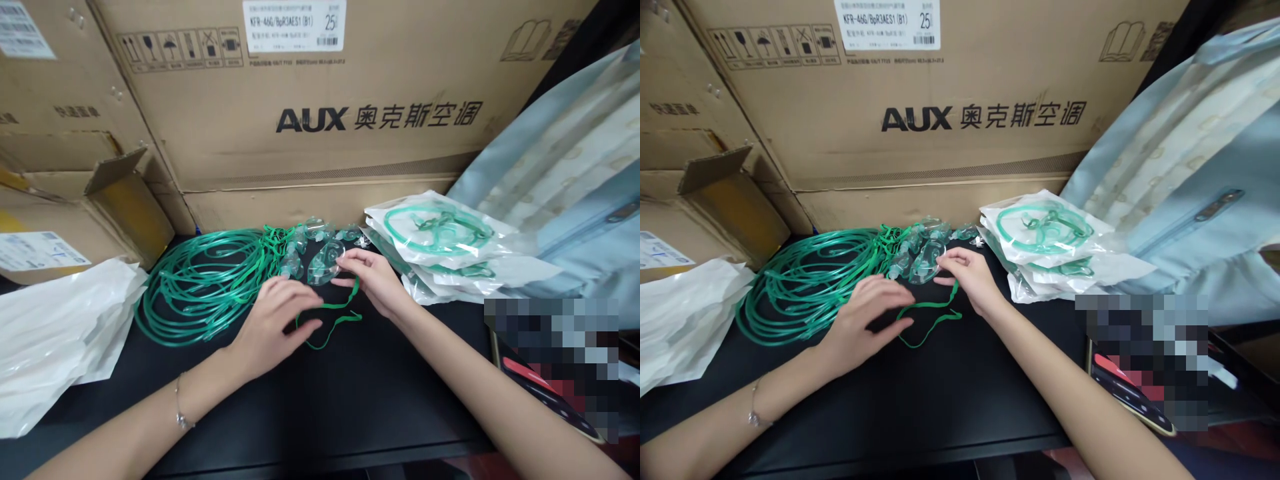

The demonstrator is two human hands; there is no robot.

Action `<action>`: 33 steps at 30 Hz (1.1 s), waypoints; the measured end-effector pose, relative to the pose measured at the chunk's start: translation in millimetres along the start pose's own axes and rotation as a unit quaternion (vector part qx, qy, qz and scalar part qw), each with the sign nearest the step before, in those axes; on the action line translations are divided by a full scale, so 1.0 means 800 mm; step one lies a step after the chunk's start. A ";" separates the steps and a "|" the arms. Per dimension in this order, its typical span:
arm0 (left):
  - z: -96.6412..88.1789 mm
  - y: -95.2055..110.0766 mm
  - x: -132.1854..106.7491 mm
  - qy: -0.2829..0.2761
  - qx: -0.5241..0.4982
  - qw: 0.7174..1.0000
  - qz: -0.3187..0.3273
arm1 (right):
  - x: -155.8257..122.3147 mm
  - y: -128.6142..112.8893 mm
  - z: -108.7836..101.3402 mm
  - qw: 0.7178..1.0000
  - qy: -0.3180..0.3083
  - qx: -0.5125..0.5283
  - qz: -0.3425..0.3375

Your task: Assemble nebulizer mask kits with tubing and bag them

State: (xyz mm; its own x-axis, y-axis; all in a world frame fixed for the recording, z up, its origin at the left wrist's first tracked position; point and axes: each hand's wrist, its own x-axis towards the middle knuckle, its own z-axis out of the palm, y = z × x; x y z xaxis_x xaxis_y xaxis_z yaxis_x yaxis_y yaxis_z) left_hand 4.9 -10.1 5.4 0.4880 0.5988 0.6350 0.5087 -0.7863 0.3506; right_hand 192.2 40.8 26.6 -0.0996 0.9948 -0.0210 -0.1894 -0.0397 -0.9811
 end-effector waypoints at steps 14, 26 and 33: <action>0.010 0.008 0.010 -0.179 0.097 0.979 0.024 | -0.004 -0.002 0.002 0.999 0.000 0.038 0.033; 0.065 0.027 0.029 -0.192 0.127 0.971 0.069 | -0.002 -0.005 -0.002 0.998 0.016 0.062 0.021; 0.024 0.009 0.016 -0.203 0.083 0.965 0.142 | -0.009 -0.006 0.005 0.997 -0.027 0.065 0.034</action>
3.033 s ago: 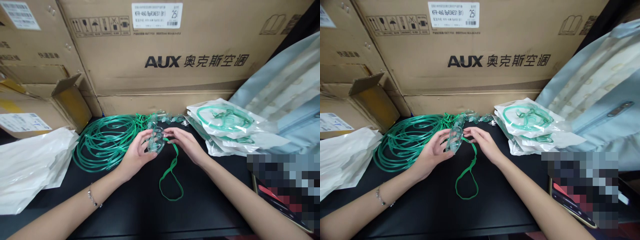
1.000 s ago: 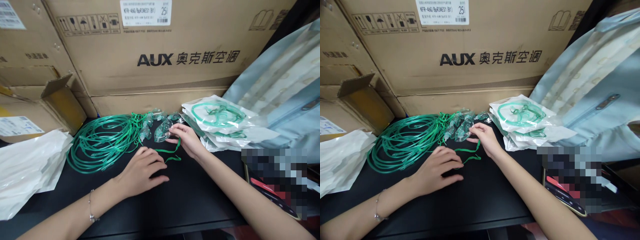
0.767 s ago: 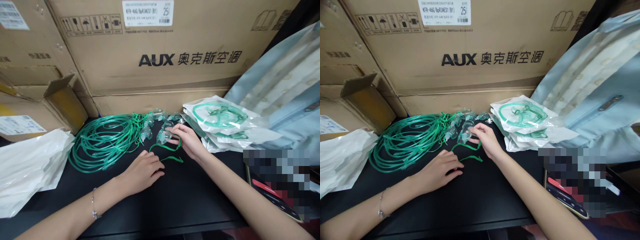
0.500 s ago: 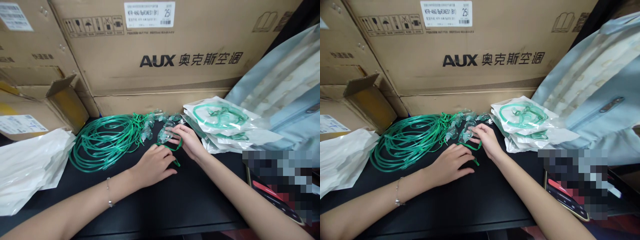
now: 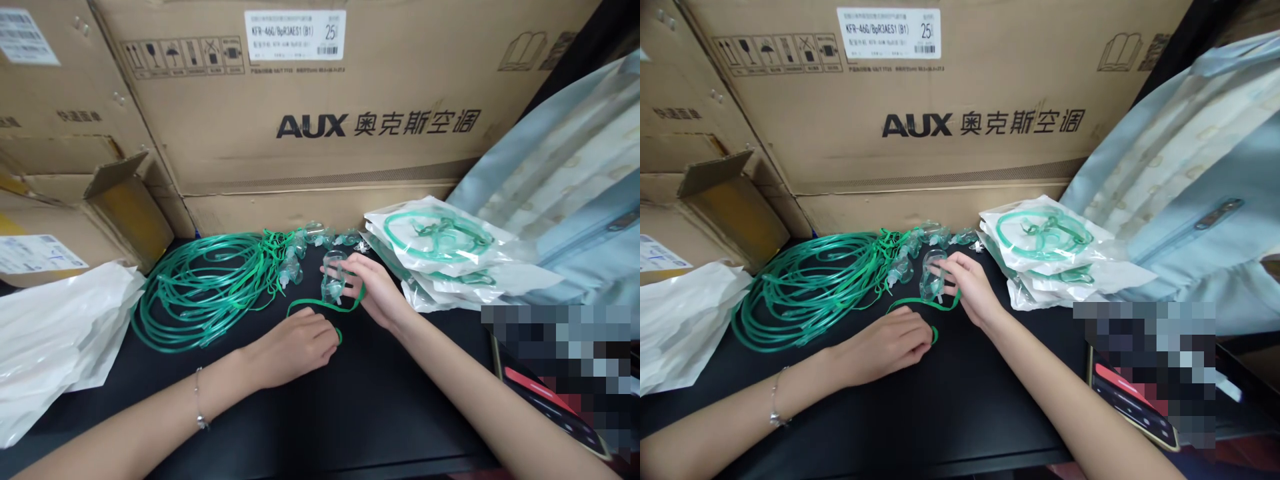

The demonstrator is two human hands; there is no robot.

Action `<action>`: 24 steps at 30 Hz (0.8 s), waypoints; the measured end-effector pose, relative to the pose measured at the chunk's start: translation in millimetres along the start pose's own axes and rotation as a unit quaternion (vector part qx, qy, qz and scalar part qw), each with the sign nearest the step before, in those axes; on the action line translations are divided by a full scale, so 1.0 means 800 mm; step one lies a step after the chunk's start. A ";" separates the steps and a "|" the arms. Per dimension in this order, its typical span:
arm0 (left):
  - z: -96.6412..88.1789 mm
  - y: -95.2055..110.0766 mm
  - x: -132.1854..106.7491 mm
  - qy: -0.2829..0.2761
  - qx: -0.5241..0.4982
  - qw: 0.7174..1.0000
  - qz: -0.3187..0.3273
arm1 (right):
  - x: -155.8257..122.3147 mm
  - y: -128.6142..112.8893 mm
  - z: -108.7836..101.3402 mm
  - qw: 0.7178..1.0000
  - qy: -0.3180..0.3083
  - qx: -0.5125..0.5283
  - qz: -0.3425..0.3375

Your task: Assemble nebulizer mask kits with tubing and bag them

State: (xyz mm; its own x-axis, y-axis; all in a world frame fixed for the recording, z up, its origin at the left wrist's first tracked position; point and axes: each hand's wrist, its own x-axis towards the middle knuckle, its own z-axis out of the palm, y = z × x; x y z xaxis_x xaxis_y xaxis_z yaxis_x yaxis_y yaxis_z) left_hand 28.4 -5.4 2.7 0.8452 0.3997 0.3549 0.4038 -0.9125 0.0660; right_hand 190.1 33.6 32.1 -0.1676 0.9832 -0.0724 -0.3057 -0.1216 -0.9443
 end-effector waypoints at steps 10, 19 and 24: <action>-0.017 -0.026 -0.012 0.216 -0.265 0.886 -0.314 | 0.000 0.015 0.002 0.979 -0.024 -0.179 -0.094; -0.009 -0.028 -0.013 0.245 -0.360 0.837 -0.331 | -0.001 0.017 0.005 0.972 -0.025 -0.211 -0.102; -0.016 -0.025 -0.010 0.272 -0.428 0.791 -0.342 | -0.004 0.014 0.007 0.991 -0.017 -0.132 -0.022</action>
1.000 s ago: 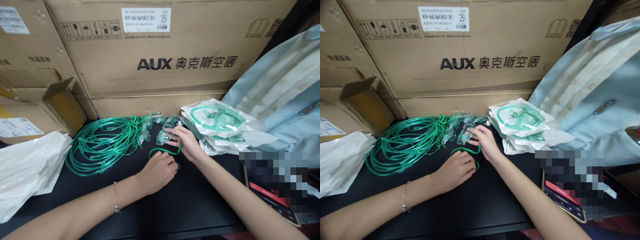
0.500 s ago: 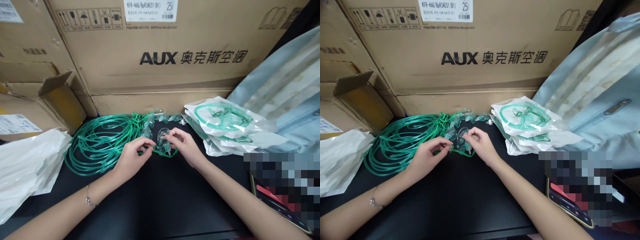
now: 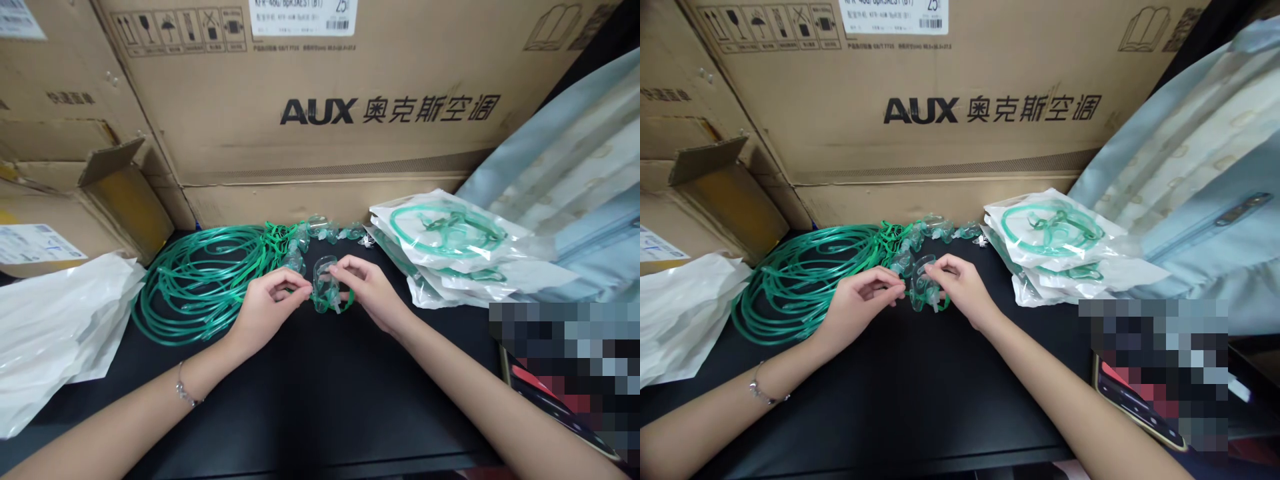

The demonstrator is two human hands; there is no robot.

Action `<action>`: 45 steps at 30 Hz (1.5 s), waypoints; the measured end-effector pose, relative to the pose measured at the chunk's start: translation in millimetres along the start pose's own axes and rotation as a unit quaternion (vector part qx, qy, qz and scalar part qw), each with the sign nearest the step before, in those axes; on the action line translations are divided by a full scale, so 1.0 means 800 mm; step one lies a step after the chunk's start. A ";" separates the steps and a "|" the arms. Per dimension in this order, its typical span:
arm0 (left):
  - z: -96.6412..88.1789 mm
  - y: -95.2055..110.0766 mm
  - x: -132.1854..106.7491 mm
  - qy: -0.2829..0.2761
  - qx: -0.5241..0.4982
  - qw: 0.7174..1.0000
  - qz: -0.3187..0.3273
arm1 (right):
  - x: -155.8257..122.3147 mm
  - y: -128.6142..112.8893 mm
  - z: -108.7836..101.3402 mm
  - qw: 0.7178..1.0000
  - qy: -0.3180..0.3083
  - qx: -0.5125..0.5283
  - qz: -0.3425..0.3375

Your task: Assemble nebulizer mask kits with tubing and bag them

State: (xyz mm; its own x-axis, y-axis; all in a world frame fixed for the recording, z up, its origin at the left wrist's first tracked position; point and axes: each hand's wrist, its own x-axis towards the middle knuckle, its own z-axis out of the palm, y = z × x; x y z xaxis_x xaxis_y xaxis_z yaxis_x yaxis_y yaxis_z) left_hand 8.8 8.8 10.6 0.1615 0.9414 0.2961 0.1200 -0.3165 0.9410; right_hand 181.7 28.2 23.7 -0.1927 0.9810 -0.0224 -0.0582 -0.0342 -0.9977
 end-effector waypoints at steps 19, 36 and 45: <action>-0.004 0.003 0.005 -0.058 0.023 0.997 0.040 | 0.000 -0.008 -0.003 0.993 -0.025 0.103 0.056; 0.002 0.006 0.003 0.015 -0.079 0.995 -0.053 | 0.002 -0.007 -0.006 0.994 -0.028 0.098 0.050; 0.002 0.009 0.001 0.047 0.043 0.997 -0.037 | -0.001 -0.005 -0.002 0.998 0.010 0.053 0.028</action>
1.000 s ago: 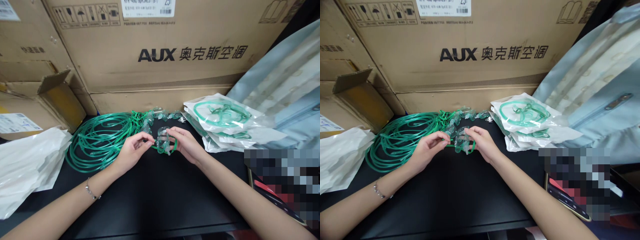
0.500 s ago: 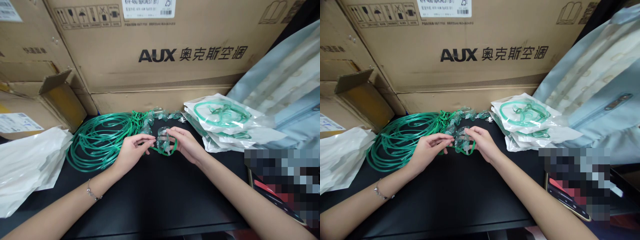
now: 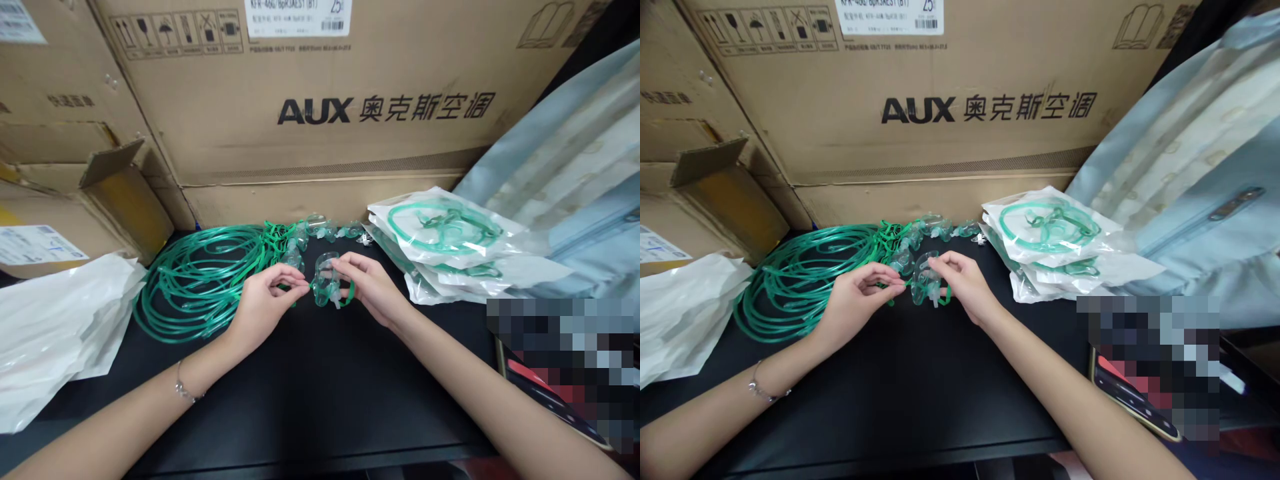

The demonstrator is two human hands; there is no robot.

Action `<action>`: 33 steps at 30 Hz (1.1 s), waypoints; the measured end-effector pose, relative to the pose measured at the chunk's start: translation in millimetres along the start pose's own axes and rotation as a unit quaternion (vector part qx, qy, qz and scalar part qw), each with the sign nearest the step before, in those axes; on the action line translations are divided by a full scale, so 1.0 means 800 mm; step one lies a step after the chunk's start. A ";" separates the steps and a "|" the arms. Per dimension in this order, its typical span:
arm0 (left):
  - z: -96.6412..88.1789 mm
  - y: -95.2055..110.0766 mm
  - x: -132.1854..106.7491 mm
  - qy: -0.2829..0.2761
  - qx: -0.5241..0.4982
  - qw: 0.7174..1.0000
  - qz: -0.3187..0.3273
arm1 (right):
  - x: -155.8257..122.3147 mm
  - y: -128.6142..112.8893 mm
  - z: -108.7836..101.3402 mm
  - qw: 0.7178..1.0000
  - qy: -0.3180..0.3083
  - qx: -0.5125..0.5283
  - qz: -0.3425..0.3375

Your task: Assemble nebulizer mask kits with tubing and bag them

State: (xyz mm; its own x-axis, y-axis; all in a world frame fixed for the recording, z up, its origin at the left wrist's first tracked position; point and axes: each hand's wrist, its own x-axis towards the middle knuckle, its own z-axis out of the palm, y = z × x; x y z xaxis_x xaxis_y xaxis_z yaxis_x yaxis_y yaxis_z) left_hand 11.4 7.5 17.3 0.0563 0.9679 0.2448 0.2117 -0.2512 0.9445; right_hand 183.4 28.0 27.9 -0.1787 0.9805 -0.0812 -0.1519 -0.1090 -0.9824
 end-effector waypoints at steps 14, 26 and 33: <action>0.003 -0.004 -0.001 -0.046 0.055 0.997 -0.026 | 0.000 0.003 0.001 0.996 0.006 -0.071 -0.051; 0.003 -0.008 -0.001 -0.065 0.047 0.997 -0.021 | 0.002 0.007 0.001 0.985 -0.046 -0.110 -0.126; 0.005 -0.009 0.000 -0.053 0.010 0.998 -0.017 | 0.003 0.012 0.000 0.979 -0.067 -0.118 -0.152</action>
State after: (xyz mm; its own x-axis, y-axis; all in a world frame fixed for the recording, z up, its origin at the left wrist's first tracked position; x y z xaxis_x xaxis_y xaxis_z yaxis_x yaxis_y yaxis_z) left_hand 13.9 9.6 9.7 0.1517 0.9706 0.1867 0.2352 -0.2189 0.9470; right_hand 181.0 29.6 18.4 -0.2894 0.9298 0.2275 0.0087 0.2402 -0.9707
